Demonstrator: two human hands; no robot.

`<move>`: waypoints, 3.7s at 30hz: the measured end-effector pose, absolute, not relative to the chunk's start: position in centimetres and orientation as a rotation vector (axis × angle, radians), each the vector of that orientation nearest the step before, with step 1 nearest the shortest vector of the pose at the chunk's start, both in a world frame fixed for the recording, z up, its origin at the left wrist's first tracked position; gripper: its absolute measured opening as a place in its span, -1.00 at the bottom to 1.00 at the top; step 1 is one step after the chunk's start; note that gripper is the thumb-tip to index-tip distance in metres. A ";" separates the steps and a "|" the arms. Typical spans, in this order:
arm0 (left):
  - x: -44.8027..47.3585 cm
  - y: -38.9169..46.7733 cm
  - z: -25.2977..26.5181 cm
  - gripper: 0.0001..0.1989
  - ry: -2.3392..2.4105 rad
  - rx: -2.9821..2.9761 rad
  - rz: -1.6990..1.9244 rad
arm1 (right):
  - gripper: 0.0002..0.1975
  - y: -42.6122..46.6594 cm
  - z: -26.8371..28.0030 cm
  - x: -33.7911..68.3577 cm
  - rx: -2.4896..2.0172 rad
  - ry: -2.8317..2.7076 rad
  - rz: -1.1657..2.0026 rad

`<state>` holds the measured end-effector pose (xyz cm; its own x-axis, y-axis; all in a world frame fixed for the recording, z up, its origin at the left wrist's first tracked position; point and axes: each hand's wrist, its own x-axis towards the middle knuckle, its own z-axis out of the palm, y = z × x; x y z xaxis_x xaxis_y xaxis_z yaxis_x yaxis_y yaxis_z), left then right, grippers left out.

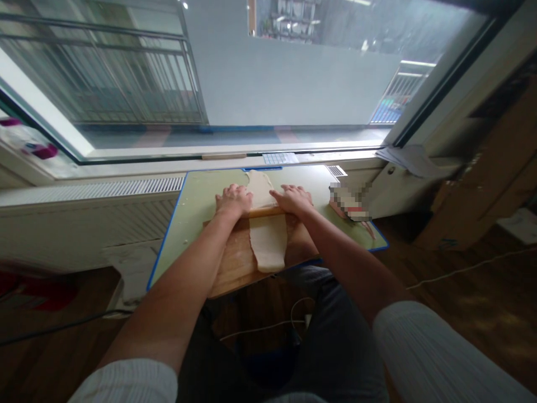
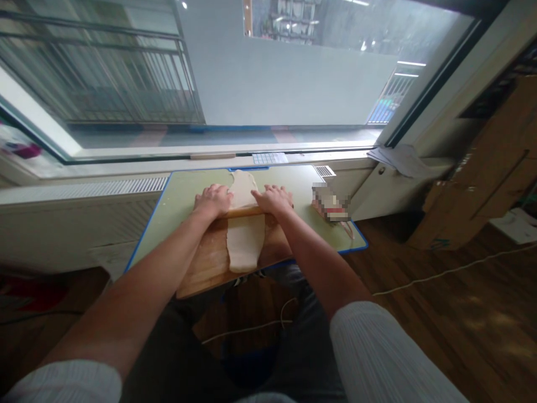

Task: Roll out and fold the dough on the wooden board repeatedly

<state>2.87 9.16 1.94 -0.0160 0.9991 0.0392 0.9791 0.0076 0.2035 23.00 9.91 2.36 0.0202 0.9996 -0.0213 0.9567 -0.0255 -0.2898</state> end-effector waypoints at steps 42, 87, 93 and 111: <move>-4.6 -0.5 2.2 -0.67 1.707 2.491 0.367 | -0.56 3.0 1.4 23.0 -1.659 -2.246 0.156; 0.2 -4.0 0.4 -0.43 1.886 2.482 0.391 | -0.31 -2.7 1.5 21.2 -1.893 -2.288 0.112; 0.8 -2.0 0.6 -0.38 2.031 2.355 0.326 | -0.34 1.1 0.8 21.0 -1.906 -2.254 0.080; -0.3 8.4 1.5 -0.33 2.051 2.141 0.138 | -0.22 11.1 1.9 19.3 -1.972 -2.070 0.403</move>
